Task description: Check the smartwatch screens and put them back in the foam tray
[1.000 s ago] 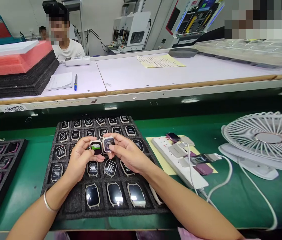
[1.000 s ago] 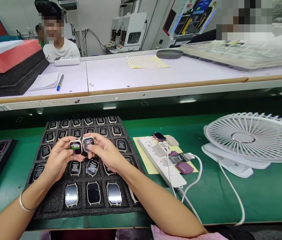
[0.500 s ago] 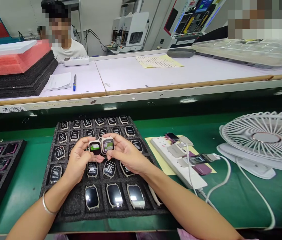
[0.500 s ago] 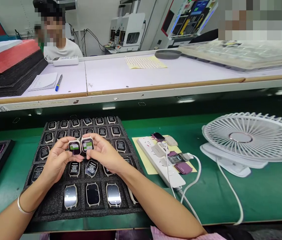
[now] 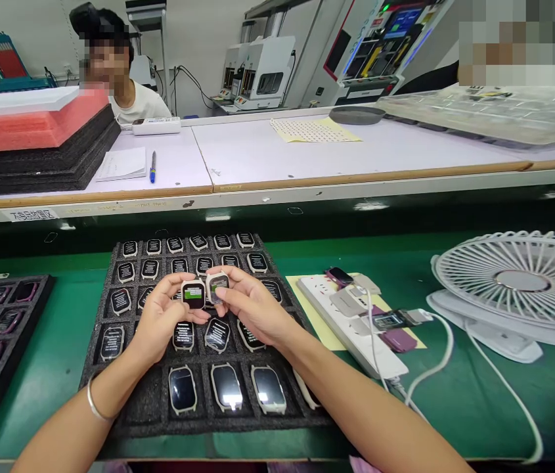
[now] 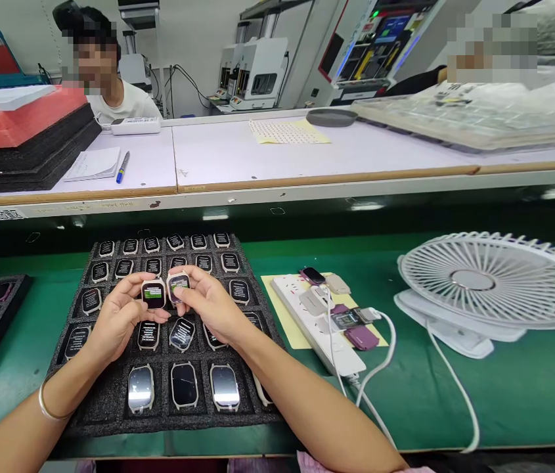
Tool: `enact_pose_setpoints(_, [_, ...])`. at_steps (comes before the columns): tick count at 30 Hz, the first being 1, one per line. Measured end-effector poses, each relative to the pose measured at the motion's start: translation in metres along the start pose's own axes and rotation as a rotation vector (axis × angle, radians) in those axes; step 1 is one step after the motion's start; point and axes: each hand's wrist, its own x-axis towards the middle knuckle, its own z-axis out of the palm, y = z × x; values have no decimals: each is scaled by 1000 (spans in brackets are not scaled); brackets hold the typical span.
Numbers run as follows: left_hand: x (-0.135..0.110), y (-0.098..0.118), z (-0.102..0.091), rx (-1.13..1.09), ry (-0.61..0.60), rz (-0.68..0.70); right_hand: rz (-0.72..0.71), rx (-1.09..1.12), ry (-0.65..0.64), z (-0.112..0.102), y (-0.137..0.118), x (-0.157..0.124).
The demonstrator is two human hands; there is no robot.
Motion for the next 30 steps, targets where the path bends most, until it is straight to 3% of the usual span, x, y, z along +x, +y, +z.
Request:
enact_pose_setpoints(22, [4,-4,-3,-54,18,23,1,-26,-39,0,0,-2])
enact_pose_setpoints(30, [4,-4,-2,22,35,36,-11,-63,-17,-1,1,-1])
